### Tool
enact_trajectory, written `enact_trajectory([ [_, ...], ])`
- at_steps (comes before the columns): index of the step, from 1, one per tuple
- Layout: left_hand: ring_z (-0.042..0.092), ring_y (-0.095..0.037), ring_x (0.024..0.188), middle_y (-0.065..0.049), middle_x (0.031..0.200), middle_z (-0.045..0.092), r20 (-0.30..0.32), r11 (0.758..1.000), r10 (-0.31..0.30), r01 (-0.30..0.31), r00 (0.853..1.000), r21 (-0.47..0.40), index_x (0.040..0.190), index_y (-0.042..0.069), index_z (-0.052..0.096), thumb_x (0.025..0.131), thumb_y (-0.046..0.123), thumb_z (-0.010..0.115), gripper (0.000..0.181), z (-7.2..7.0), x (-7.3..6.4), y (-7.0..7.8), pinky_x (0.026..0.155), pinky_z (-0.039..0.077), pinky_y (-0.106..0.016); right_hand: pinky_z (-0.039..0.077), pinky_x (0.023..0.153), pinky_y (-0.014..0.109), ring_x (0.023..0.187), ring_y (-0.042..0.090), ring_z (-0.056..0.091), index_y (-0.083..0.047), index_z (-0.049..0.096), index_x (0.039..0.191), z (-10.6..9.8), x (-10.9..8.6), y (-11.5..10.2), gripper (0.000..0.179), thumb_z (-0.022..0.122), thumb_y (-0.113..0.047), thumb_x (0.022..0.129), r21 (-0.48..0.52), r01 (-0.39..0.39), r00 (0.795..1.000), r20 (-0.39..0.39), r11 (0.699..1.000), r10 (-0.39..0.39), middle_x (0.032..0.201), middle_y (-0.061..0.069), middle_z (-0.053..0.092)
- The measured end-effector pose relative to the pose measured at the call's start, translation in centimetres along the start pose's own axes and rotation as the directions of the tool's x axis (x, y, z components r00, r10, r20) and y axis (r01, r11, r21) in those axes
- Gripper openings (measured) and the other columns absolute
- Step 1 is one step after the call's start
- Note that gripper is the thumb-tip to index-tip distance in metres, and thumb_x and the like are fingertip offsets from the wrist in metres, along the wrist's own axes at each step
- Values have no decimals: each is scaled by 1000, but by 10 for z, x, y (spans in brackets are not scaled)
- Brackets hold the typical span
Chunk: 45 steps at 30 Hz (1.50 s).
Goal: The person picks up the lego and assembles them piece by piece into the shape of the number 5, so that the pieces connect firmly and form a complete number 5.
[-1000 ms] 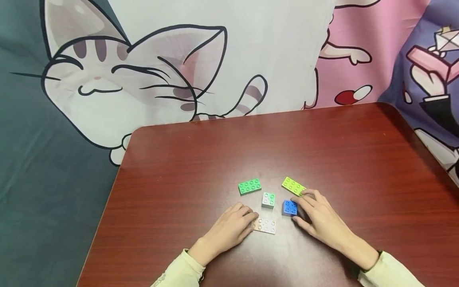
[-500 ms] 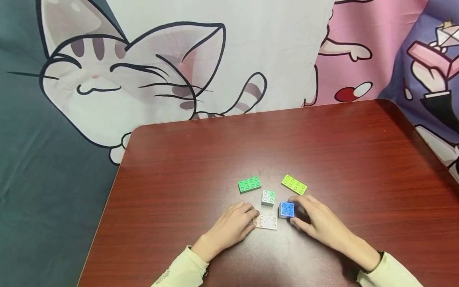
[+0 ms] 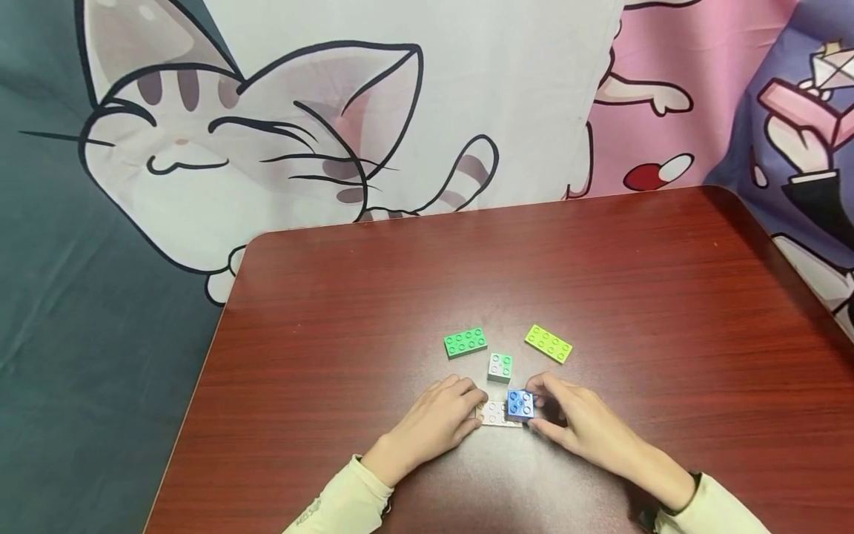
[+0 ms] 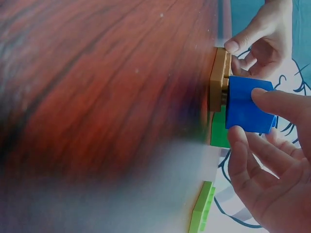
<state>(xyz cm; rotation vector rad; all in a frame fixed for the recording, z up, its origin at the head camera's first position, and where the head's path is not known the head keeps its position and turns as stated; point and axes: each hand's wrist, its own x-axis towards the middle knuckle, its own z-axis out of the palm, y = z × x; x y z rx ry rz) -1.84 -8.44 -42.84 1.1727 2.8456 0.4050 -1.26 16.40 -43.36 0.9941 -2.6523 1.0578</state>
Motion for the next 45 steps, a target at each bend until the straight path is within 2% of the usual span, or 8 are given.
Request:
enact_trajectory([
  [5,49,-10,89,4,102,58,-23,999,-1,0,1000,-32,113,13,62,84,30,67,35,2,-1,0,73,42,-23,49,67,27,77,4,57,-12,57,104,2,0,-2,41,79,-15,70,1,0,1000,7,1000,0,87,-11,60],
  [9,49,-9,97,4,110,57,-74,990,16,-26,997,-141,121,12,57,83,37,68,47,1,-1,2,83,42,-25,49,65,25,76,4,56,-12,57,106,4,1,-2,41,79,-13,71,16,25,999,21,1000,-25,87,-9,60],
  [13,49,-8,97,5,111,58,-119,976,25,-50,993,-211,124,13,56,85,40,65,48,1,2,6,84,41,-26,48,63,23,75,5,56,-11,57,108,6,2,-2,43,78,-10,71,53,53,998,20,997,-54,89,-10,59],
  [19,48,-7,87,6,102,61,-132,986,0,-23,991,-167,113,15,60,87,32,63,32,2,4,11,73,37,-22,45,60,21,73,5,54,-12,58,109,5,2,-1,44,79,-9,70,74,74,997,33,995,-77,84,-9,58],
  [24,47,-8,87,7,102,60,-126,991,-7,-10,992,-135,111,15,61,83,38,66,37,1,4,14,74,37,-23,41,58,18,69,3,50,-13,58,109,5,3,-1,44,79,-10,71,61,84,996,37,995,-87,78,-10,53],
  [31,49,-8,87,5,99,60,-152,982,-24,-6,988,-191,104,14,62,84,40,66,33,3,8,15,76,39,-24,38,54,14,62,0,47,-11,57,110,4,3,1,45,78,-10,71,66,65,997,35,996,-67,73,-14,49],
  [38,50,-8,86,5,100,62,-167,979,-31,-3,986,-202,106,13,64,84,39,66,34,4,10,16,73,40,-22,33,48,11,53,-3,42,-12,56,107,4,3,3,41,78,-12,72,68,61,997,40,996,-63,65,-18,44],
  [45,49,-6,84,5,103,63,-178,991,-10,-14,984,-134,107,12,66,85,40,65,36,4,14,19,68,37,-17,34,49,10,55,-2,43,-7,56,108,3,3,5,40,76,-10,74,70,101,993,49,992,-105,73,-11,55],
])
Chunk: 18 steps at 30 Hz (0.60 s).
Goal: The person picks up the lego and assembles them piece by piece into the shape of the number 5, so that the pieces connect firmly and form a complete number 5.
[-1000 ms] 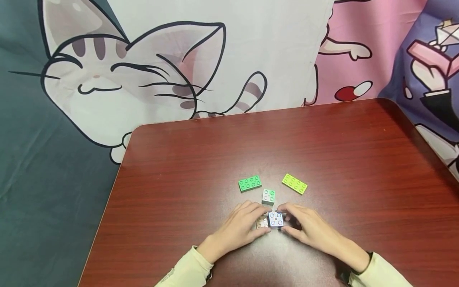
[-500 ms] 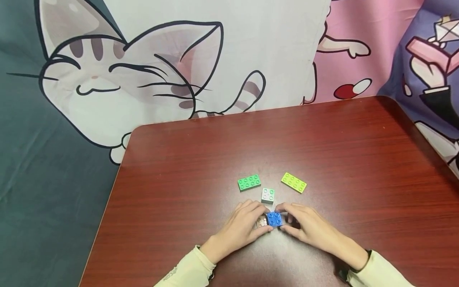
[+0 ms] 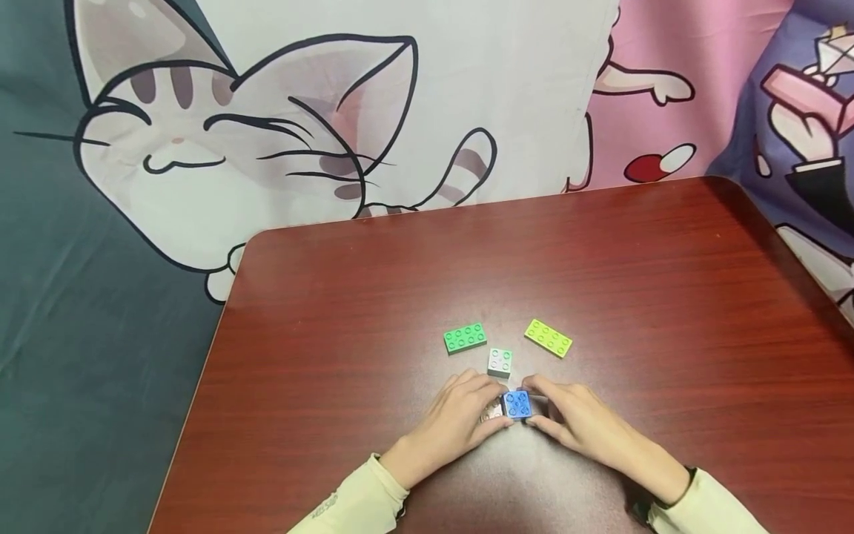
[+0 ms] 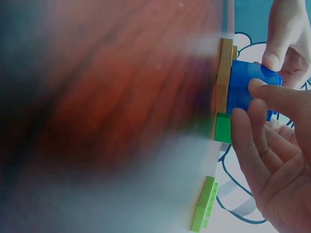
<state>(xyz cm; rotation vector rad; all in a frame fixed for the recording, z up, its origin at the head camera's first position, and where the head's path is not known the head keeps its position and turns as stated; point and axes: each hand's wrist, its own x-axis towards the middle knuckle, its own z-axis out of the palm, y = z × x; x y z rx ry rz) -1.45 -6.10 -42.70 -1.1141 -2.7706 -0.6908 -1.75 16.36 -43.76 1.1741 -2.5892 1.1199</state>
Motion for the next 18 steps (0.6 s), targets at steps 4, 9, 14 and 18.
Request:
enact_trajectory([
  [4,48,-5,83,5,104,64,4,1000,4,-4,1000,29,107,12,67,84,41,65,36,0,2,0,66,35,-17,43,54,17,63,1,51,-6,55,108,2,0,1,39,75,-8,75,-15,16,1000,-6,1000,-17,84,-6,63],
  [9,48,-5,82,5,105,64,7,999,12,-12,1000,42,108,11,67,86,40,64,37,-4,4,0,66,35,-17,50,57,25,70,5,59,-7,55,108,0,2,-1,38,74,-10,76,-74,11,1000,5,997,-11,86,-4,65],
  [14,48,-6,81,5,103,62,16,997,27,-28,1000,70,111,10,65,88,39,61,37,-3,0,3,64,34,-17,48,53,23,67,4,58,-8,54,106,3,-1,-3,37,75,-11,75,-113,-10,1000,10,993,11,84,-5,64],
  [18,47,-6,79,6,102,62,15,998,1,-2,1000,63,110,10,65,87,39,62,36,0,-3,6,64,34,-16,47,52,22,64,2,56,-10,54,102,5,-3,-4,37,77,-10,73,-108,-35,999,-9,994,34,84,-6,65],
])
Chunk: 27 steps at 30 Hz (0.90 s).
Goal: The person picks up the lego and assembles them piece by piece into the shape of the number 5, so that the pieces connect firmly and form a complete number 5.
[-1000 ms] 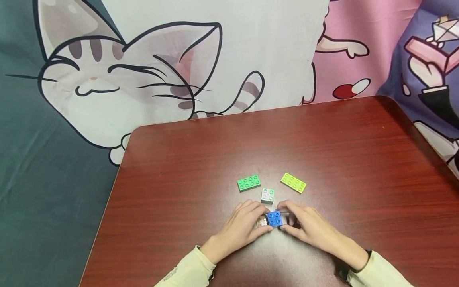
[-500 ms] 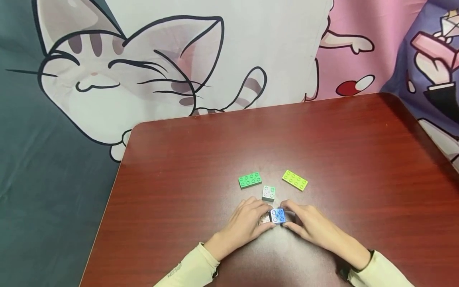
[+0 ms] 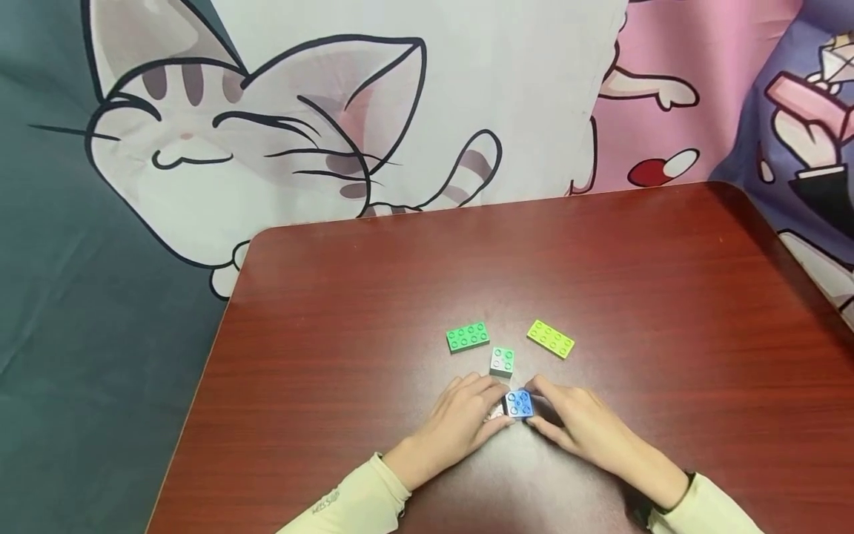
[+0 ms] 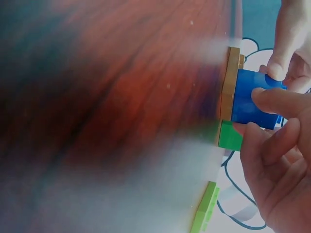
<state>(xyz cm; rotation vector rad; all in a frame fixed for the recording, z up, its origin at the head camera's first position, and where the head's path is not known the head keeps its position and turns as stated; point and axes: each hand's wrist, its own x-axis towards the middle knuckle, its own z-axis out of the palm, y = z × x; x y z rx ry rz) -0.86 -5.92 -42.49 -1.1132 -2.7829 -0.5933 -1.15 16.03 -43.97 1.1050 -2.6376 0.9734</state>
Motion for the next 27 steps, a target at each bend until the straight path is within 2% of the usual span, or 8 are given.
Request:
enact_trajectory([
  [5,48,-7,82,7,99,62,64,996,-61,56,996,73,109,13,65,85,40,64,36,-1,-7,0,71,35,-22,41,46,21,55,0,44,-13,53,99,2,-1,-3,39,79,-15,70,-41,-57,998,11,998,58,78,-8,64],
  [7,48,-7,81,7,94,60,55,994,-82,77,995,82,104,14,65,84,37,65,31,-4,-10,-3,73,34,-25,38,43,22,52,0,41,-13,54,103,1,-2,-6,43,80,-21,69,-104,-94,995,28,990,98,74,-8,63],
  [11,46,-7,73,8,81,52,-66,990,-139,141,988,29,90,15,61,83,31,67,19,-16,-5,-18,71,35,-27,40,43,27,51,5,45,-10,55,115,-7,-4,-12,60,82,-30,66,-227,-146,987,39,963,159,74,-3,63],
  [15,42,-12,73,5,80,47,-127,971,-231,238,965,38,94,11,60,81,30,71,25,-27,8,-43,67,35,-29,50,65,40,68,15,61,-4,56,118,-18,-6,-11,62,82,-23,66,-242,-160,986,14,957,168,89,5,67],
  [17,43,-16,76,3,86,50,-107,956,-279,286,954,59,103,10,61,79,31,73,34,-28,13,-54,66,35,-30,50,72,44,78,20,64,-3,57,116,-22,-7,-9,57,81,-19,67,-231,-175,984,3,957,181,94,8,68],
  [20,48,-20,83,-2,97,56,-45,945,-316,318,948,72,113,9,59,78,32,74,45,-26,18,-66,65,36,-32,51,71,45,83,23,64,-3,58,115,-27,-8,-5,52,80,-19,70,-211,-217,975,7,953,223,97,9,68],
  [24,51,-21,80,-2,93,58,23,945,-320,317,947,74,109,9,61,79,29,74,39,-20,22,-73,63,37,-33,50,73,47,91,28,63,-2,58,115,-32,-10,-2,50,78,-21,73,-194,-263,963,11,945,270,102,10,66],
  [27,52,-20,78,-2,89,58,21,946,-316,313,949,83,105,9,62,79,27,73,33,-20,23,-75,62,37,-32,51,70,44,88,24,63,-3,60,112,-36,-10,0,46,78,-20,73,-197,-258,966,-24,946,258,99,8,66],
])
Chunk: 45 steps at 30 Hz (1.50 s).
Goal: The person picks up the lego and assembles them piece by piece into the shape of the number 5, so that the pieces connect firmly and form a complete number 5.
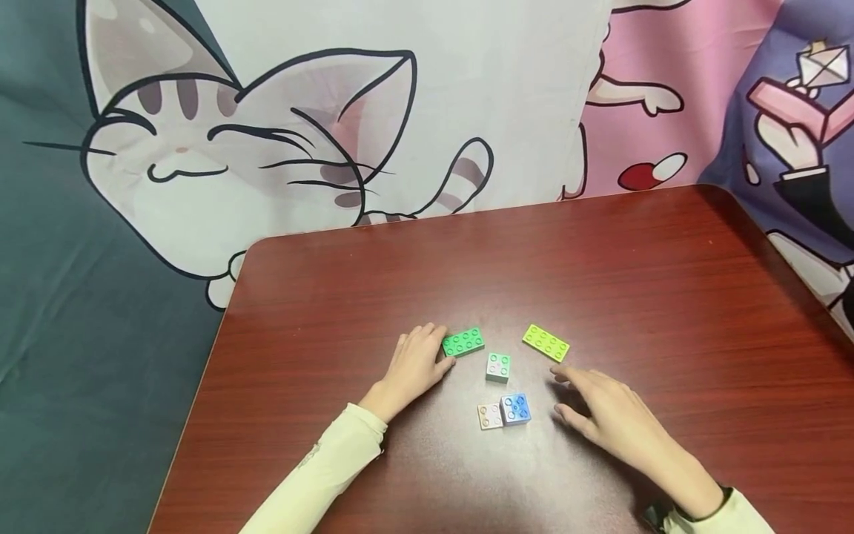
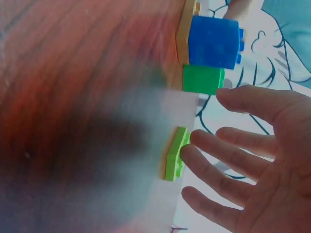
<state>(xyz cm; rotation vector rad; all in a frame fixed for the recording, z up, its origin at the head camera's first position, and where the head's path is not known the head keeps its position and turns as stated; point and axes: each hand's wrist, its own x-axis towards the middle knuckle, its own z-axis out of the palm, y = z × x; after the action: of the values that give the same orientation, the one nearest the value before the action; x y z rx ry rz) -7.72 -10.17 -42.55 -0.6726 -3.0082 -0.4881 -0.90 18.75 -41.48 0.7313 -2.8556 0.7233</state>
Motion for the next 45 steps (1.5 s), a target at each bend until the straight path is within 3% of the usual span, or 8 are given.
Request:
enact_trajectory([
  [4,51,-17,80,0,93,60,-69,999,-15,12,998,-39,107,10,63,78,26,74,34,-10,-9,2,63,37,-30,50,69,36,85,16,62,-5,62,108,-4,6,-1,40,77,-15,73,34,77,990,-125,996,-72,98,2,66],
  [8,50,-13,82,3,95,61,-132,991,26,-42,991,-124,108,12,64,77,27,75,37,-30,-24,14,66,39,-29,44,82,25,94,13,59,-7,62,113,-10,17,-10,36,71,-20,80,146,181,962,-231,973,-144,105,-2,64],
  [14,49,-9,85,5,98,61,-146,961,157,-185,977,-206,109,11,64,76,27,76,39,-43,-39,40,74,42,-29,32,99,20,111,19,53,-7,57,123,-12,26,-29,46,70,-27,83,241,234,962,-198,942,-188,120,1,59],
  [20,48,-7,87,8,101,60,-155,932,214,-249,964,-263,109,14,64,76,27,76,37,-35,-47,49,76,41,-28,33,97,18,108,18,54,-8,59,119,-9,23,-31,41,71,-18,81,276,262,959,-178,925,-219,116,1,60],
  [26,51,-8,90,10,101,59,-134,914,172,-209,976,-348,109,16,63,76,27,77,38,-20,-59,51,76,40,-30,37,92,17,101,12,57,-11,62,111,-2,20,-30,35,73,-14,79,318,279,957,-164,906,-238,107,-4,63],
  [34,53,-11,89,9,100,61,-93,920,92,-120,991,-374,109,15,63,75,25,78,39,0,-72,52,73,39,-30,42,84,19,93,9,57,-9,61,111,5,18,-30,41,76,-18,75,279,314,947,-159,907,-279,104,-5,61],
  [45,51,-7,92,10,101,60,-147,934,94,-139,985,-329,110,16,63,74,27,78,40,13,-72,57,73,38,-28,41,72,14,81,9,55,-9,59,115,7,12,-24,50,79,-12,70,254,307,948,-172,917,-269,102,-5,61],
])
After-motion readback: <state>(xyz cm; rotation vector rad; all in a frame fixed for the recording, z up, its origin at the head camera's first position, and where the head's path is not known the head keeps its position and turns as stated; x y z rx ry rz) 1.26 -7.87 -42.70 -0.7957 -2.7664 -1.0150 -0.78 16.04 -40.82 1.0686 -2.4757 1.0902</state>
